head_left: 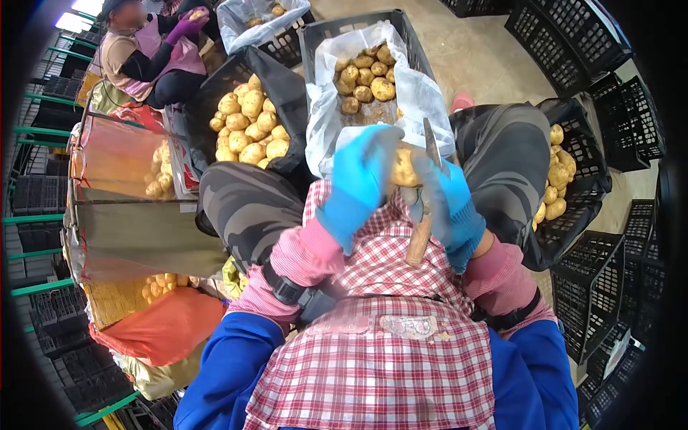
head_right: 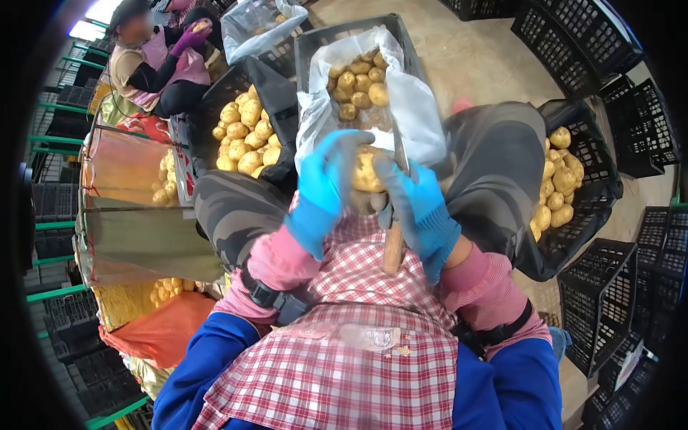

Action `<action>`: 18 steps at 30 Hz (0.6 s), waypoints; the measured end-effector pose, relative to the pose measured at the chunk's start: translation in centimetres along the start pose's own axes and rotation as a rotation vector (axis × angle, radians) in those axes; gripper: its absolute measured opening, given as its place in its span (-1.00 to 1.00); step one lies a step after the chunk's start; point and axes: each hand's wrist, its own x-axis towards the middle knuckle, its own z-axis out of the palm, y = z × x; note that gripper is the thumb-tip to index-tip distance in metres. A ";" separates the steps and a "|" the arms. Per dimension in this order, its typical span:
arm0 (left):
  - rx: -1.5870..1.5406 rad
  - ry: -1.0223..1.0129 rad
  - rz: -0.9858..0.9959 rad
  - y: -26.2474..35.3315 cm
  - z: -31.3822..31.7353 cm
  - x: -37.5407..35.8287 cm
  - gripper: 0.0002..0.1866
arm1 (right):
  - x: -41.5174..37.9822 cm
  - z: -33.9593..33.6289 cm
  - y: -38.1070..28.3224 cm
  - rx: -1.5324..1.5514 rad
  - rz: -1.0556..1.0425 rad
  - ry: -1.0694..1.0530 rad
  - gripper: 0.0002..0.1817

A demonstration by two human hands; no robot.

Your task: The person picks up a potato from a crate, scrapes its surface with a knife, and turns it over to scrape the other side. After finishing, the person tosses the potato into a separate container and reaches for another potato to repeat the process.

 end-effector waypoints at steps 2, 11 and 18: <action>-0.241 0.021 -0.322 -0.5 -0.5 1.1 -0.64 | 0.5 -0.5 0.9 0.161 0.071 -0.099 -0.38; -0.175 -0.055 -0.412 -1.0 -1.3 0.0 -0.67 | 2.2 -1.9 2.2 0.747 0.379 -0.238 -0.40; 0.228 -0.128 0.091 -1.1 -3.1 -1.1 -0.50 | 0.8 -2.2 1.4 0.401 0.142 -0.228 -0.53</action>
